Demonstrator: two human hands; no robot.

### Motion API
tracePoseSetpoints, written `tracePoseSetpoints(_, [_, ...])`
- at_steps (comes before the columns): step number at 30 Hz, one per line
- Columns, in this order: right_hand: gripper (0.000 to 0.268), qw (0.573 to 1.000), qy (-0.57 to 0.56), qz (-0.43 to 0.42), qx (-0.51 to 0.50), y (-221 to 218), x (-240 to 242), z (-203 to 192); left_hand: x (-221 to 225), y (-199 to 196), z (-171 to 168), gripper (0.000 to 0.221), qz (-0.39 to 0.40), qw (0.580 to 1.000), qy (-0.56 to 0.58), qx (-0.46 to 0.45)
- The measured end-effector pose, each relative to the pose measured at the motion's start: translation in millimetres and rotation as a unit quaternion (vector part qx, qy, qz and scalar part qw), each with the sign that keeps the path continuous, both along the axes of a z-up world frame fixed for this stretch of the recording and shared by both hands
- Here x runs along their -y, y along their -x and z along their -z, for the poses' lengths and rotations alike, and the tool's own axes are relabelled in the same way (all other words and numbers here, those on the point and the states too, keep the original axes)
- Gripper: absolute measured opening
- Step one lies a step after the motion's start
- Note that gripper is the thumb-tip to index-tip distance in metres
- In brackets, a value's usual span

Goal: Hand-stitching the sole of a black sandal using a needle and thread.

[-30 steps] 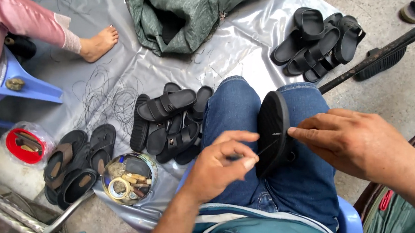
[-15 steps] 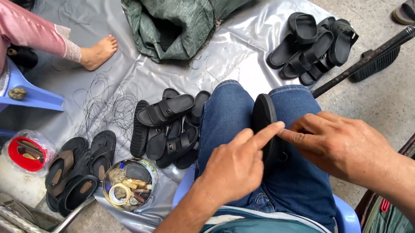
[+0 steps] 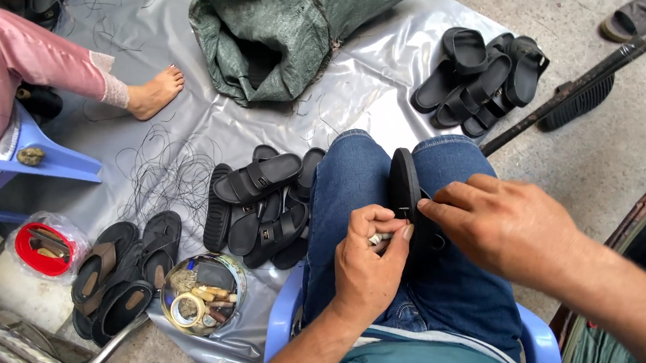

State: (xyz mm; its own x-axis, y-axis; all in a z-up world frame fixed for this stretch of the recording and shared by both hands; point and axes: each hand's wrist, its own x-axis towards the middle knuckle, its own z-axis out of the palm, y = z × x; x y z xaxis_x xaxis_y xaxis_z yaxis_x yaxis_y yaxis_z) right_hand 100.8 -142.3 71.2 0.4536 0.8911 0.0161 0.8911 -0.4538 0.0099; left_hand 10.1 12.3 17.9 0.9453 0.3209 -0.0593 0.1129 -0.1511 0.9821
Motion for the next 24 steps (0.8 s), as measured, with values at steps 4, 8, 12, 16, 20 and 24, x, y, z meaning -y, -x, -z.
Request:
tracePoseSetpoints(4, [0.015, 0.999, -0.031, 0.032, 0.016, 3.1, -1.6, 1.4, -5.1, -1.4, 4.5, 0.027, -0.003, 1.000, 0.000, -0.020])
tracePoseSetpoints(8, [0.018, 0.998, -0.041, 0.044, -0.021, 3.9, 0.7, 0.3, -10.4, -10.1, -10.0, 0.026, -0.060, 0.972, 0.138, -0.183])
tracePoseSetpoints(12, [0.019, 0.997, -0.041, 0.055, -0.018, 5.4, 0.6, 0.9, -14.8, -6.8, -4.7, 0.024, -0.030, 0.998, -0.033, -0.054])
tracePoseSetpoints(16, [0.021, 0.996, -0.047, 0.062, -0.038, 5.7, 2.8, 4.5, -15.2, -6.1, -9.2, 0.024, 0.028, 0.992, -0.118, 0.021])
tracePoseSetpoints(20, [0.021, 0.995, -0.054, 0.075, -0.046, 6.6, 4.1, 5.8, -23.3, -8.9, -15.9, 0.020, -0.023, 0.990, -0.096, -0.098])
tracePoseSetpoints(24, [0.019, 0.993, -0.083, 0.070, -0.040, 7.7, 4.4, 8.1, -25.8, -7.8, -3.3, 0.017, -0.021, 0.991, -0.127, -0.029])
